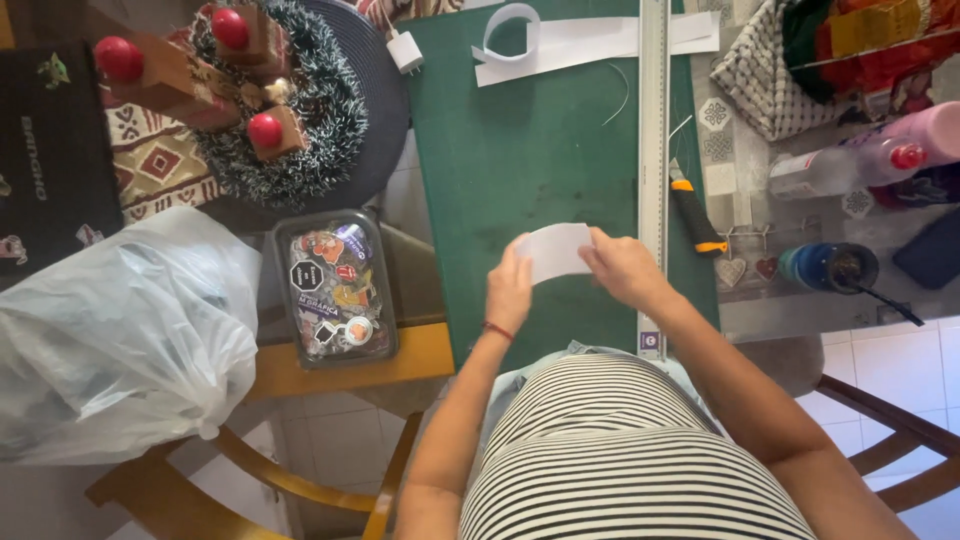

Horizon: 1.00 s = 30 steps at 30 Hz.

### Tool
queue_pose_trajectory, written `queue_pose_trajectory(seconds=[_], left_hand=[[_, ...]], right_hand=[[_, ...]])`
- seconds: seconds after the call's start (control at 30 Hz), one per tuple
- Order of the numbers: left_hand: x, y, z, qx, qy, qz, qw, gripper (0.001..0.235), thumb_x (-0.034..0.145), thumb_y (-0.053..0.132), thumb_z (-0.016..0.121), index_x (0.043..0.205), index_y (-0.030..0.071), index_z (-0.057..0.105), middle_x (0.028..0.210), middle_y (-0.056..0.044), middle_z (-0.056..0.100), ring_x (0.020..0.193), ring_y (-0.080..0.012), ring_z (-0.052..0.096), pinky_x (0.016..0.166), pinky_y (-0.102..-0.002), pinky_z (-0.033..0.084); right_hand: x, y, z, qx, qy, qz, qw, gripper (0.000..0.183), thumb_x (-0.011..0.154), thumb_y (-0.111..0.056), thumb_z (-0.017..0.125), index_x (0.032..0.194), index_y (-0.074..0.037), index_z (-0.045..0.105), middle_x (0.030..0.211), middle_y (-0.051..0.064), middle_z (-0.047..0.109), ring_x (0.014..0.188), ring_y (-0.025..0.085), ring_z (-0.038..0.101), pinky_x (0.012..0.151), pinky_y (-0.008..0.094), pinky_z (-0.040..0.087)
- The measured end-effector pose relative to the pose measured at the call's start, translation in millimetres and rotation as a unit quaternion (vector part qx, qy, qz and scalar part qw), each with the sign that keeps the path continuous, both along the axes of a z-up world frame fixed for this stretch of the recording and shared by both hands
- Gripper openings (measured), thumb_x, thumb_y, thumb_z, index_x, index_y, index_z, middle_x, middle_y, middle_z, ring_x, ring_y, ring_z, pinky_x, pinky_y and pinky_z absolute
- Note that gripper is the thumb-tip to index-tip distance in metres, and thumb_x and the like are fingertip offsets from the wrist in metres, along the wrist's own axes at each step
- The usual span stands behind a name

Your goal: The person arranges printed paper labels on a green cutting mat, then uses a ruler and a utility knife to trim the edges of the paper. The person cuts along the ruler to create straight edges and removes the excess paper.

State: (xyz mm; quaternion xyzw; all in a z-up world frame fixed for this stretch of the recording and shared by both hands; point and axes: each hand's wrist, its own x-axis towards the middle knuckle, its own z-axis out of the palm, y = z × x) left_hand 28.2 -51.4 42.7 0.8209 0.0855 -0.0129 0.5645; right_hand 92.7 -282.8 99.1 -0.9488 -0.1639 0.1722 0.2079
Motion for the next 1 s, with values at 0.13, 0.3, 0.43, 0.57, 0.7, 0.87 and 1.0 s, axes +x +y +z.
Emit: queue_pose_trajectory(seconds=[0.13,0.3,0.43,0.57,0.7,0.87,1.0], left_hand=[[-1,-2,9,0.116,-0.039,-0.017,0.992,0.053,0.108,0.012,0.055,0.160,0.020,0.055,0.137,-0.012,0.076,0.114,-0.0369,0.076,0.093,-0.047,0.064],[-7,-28,47,0.439,-0.189,-0.040,0.878,0.073,0.093,0.007,0.059,0.165,0.018,0.050,0.144,-0.007,0.071,0.065,-0.0245,0.078,0.051,-0.036,0.062],[-3,-20,47,0.439,-0.196,-0.049,0.875,0.073,0.092,0.006,0.060,0.163,0.017,0.051,0.142,-0.009,0.073,0.068,-0.0255,0.079,0.052,-0.036,0.063],[21,16,-40,0.192,0.004,-0.059,0.980,0.043,0.106,0.025,0.058,0.148,0.016,0.062,0.111,-0.017,0.081,0.094,-0.0412,0.079,0.076,-0.053,0.062],[35,30,-88,0.190,0.110,-0.066,0.974,0.031,0.100,0.049,0.073,0.122,0.027,0.074,0.104,-0.003,0.084,0.102,-0.0287,0.081,0.087,-0.046,0.065],[53,28,-53,0.329,0.121,-0.075,0.934,0.024,0.101,0.042,0.059,0.116,0.024,0.066,0.089,-0.012,0.081,0.085,-0.0399,0.081,0.077,-0.055,0.066],[55,25,-59,0.424,0.066,-0.070,0.900,0.015,0.099,0.031,0.055,0.107,0.019,0.061,0.076,-0.013,0.077,0.072,-0.0412,0.080,0.068,-0.055,0.066]], right_hand=[[-19,12,31,0.005,0.011,0.043,0.999,0.022,0.105,-0.036,0.059,0.107,-0.014,0.059,0.056,0.005,0.073,0.064,0.036,0.078,0.061,0.052,0.061],[-37,40,34,-0.152,-0.235,0.064,0.958,0.076,0.084,-0.005,0.063,0.160,-0.005,0.050,0.055,0.008,0.068,0.052,0.028,0.074,0.053,0.045,0.061],[-19,24,21,-0.125,-0.233,0.052,0.963,0.079,0.084,-0.005,0.064,0.161,-0.007,0.052,0.051,0.012,0.065,0.049,0.031,0.072,0.052,0.045,0.060],[10,2,-8,0.109,0.124,-0.108,0.980,0.020,0.104,-0.032,0.058,0.115,-0.017,0.067,0.062,0.007,0.076,0.064,0.032,0.077,0.065,0.046,0.059],[23,-1,-44,0.143,0.214,-0.167,0.952,0.017,0.105,-0.030,0.059,0.105,-0.016,0.068,0.060,0.004,0.076,0.056,0.021,0.076,0.060,0.036,0.058],[27,5,-28,0.005,0.111,-0.138,0.984,0.032,0.110,-0.036,0.062,0.132,-0.012,0.065,0.077,0.015,0.080,0.072,0.030,0.080,0.070,0.046,0.060],[25,-22,7,-0.266,-0.128,-0.132,0.946,0.068,0.103,-0.055,0.075,0.146,-0.005,0.065,0.116,0.023,0.079,0.101,0.037,0.080,0.075,0.054,0.067]])
